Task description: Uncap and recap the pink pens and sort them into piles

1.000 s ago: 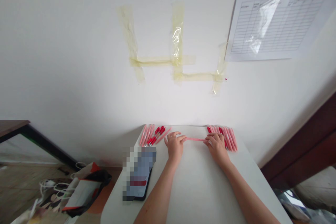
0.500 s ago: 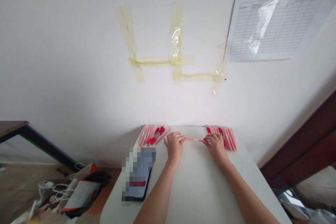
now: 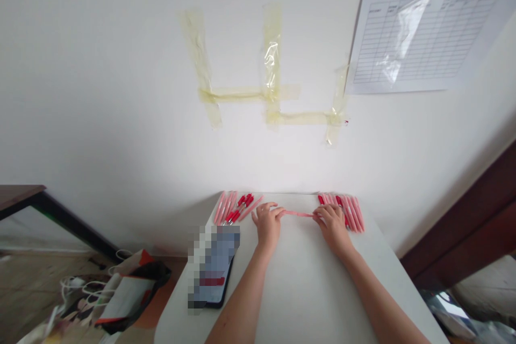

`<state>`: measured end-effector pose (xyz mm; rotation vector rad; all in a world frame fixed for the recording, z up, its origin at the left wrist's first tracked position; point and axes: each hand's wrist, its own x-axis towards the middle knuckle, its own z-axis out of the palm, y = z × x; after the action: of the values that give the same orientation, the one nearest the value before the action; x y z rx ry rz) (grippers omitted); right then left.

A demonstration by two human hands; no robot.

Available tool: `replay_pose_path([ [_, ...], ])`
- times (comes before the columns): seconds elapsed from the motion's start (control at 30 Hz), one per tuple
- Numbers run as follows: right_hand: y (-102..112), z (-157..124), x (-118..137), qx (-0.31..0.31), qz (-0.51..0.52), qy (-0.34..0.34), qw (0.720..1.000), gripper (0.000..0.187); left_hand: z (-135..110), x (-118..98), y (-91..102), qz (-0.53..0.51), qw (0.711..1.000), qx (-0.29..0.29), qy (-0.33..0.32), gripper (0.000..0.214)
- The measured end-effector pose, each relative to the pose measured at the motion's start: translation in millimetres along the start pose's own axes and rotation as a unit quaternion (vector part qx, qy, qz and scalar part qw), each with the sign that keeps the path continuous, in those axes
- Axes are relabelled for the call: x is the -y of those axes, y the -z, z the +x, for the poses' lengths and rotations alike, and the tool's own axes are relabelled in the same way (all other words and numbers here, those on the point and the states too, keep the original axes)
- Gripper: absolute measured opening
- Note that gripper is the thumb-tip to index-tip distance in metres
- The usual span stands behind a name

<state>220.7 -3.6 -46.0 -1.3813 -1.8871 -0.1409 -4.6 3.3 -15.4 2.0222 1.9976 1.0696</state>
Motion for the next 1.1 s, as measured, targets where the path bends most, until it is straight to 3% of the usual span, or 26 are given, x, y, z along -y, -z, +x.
replay_pose_path([
  [0.27, 1.3, 0.1, -6.4, -0.021, 0.034, -0.013, 0.999, 0.022, -0.5, -0.9, 3.2, 0.0, 1.0, -0.001, 0.017, 0.017],
  [1.1, 0.3, -1.5, -22.4, -0.094, 0.001, -0.068, 0.993, 0.027, 1.8, -3.3, 11.2, 0.002, 0.998, -0.036, 0.055, 0.017],
])
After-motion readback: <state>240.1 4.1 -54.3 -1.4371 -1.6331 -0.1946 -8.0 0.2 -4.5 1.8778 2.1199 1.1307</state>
